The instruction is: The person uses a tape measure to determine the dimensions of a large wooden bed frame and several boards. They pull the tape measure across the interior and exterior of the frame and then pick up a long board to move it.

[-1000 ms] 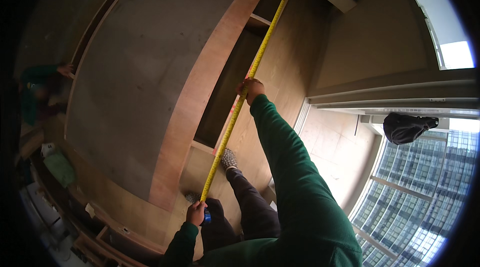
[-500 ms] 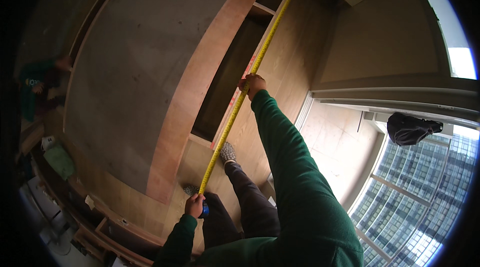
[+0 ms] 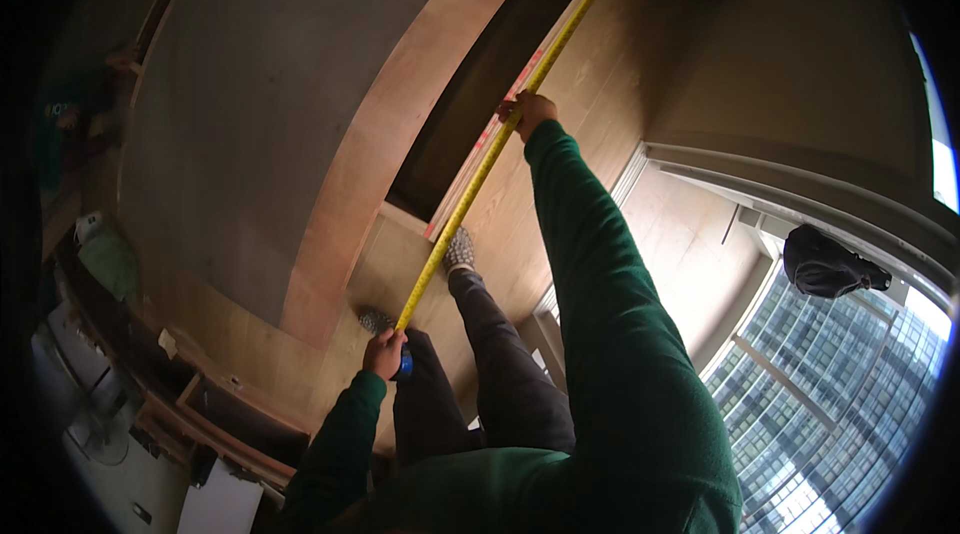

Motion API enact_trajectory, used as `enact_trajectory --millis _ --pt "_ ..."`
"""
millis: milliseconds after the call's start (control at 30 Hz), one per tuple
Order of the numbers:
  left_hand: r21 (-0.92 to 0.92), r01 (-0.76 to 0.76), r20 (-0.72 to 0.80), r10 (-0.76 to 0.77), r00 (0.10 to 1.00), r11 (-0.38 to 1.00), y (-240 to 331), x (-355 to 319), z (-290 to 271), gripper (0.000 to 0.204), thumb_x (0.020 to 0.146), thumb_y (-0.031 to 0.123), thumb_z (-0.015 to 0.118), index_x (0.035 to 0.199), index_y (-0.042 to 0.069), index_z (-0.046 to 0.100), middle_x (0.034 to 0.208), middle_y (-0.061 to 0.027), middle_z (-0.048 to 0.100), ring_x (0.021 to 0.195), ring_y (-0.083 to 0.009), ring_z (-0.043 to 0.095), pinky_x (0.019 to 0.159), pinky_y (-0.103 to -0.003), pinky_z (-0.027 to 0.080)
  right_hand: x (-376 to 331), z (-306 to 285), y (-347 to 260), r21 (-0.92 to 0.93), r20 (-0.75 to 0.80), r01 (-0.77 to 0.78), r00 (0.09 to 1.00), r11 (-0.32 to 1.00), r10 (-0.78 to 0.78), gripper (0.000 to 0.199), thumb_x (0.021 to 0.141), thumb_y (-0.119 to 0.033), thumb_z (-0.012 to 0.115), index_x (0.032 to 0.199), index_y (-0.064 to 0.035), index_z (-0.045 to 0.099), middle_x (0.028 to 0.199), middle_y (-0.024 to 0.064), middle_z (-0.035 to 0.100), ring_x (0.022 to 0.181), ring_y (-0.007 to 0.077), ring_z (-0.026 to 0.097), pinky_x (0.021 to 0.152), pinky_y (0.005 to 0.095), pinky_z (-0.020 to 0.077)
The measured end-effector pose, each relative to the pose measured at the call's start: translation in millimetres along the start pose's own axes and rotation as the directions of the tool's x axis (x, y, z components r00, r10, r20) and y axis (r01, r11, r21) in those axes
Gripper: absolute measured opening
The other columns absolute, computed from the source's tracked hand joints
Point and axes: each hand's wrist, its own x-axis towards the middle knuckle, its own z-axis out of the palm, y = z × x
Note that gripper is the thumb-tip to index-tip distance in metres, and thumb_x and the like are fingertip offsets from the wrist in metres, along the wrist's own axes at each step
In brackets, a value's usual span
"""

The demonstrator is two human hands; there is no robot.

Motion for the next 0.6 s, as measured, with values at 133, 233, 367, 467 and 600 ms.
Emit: enact_trajectory --millis 133,233,367,467,600 --pt "-0.05 -0.072 0.008 0.073 0.997 0.996 -15 26 -3 0.031 0.091 0.028 0.046 0.08 0.003 0.06 0.08 -0.0162 0.064 0.08 -0.0342 0.062 0.068 -0.039 0.048 25 -11 14 -0.122 -0.033 -0.005 0.999 0.992 0.001 0.028 0.09 -0.007 0.041 0.117 0.0013 0.04 0.09 0.0219 0.06 0.074 0.031 0.062 0.065 0.0397 0.0534" --pt "-0.074 -0.048 0.081 0.054 0.995 0.996 -52 65 16 0.03 0.091 0.029 0.047 0.079 0.004 0.06 0.077 -0.0166 0.063 0.077 -0.0342 0.062 0.065 -0.04 0.047 57 -35 33 -0.241 -0.046 -0.024 0.999 0.97 0.014 0.028 0.089 -0.006 0.045 0.115 0.0001 0.041 0.092 0.0182 0.062 0.076 0.0271 0.063 0.069 0.0359 0.0531" --pt "-0.05 -0.042 0.08 0.046 0.996 0.998 -85 103 24 0.031 0.092 0.029 0.046 0.081 0.003 0.06 0.075 -0.0139 0.063 0.073 -0.0276 0.062 0.065 -0.035 0.046 94 -45 49 -0.332 -0.05 -0.028 0.999 0.943 0.012 0.023 0.088 -0.005 0.047 0.11 -0.0022 0.047 0.089 0.0134 0.062 0.074 0.0243 0.063 0.066 0.0321 0.0525" --pt "-0.048 -0.001 0.127 0.007 0.992 0.999 -111 131 28 0.033 0.093 0.031 0.045 0.081 0.003 0.059 0.076 -0.0132 0.062 0.075 -0.026 0.061 0.066 -0.034 0.046 117 -48 76 -0.409 -0.03 -0.019 1.0 0.912 0.008 0.019 0.088 -0.007 0.049 0.106 -0.0014 0.052 0.089 0.0116 0.062 0.077 0.0228 0.061 0.066 0.0319 0.0521" --pt "-0.085 -0.019 0.142 0.031 0.989 0.996 -141 171 41 0.034 0.093 0.032 0.045 0.08 0.003 0.058 0.074 -0.0113 0.061 0.072 -0.023 0.06 0.067 -0.033 0.045 150 -59 90 -0.463 -0.003 0.031 0.999 0.886 -0.036 0.019 0.09 -0.011 0.049 0.104 0.0009 0.053 0.09 0.0137 0.059 0.078 0.0224 0.06 0.063 0.0304 0.0529"
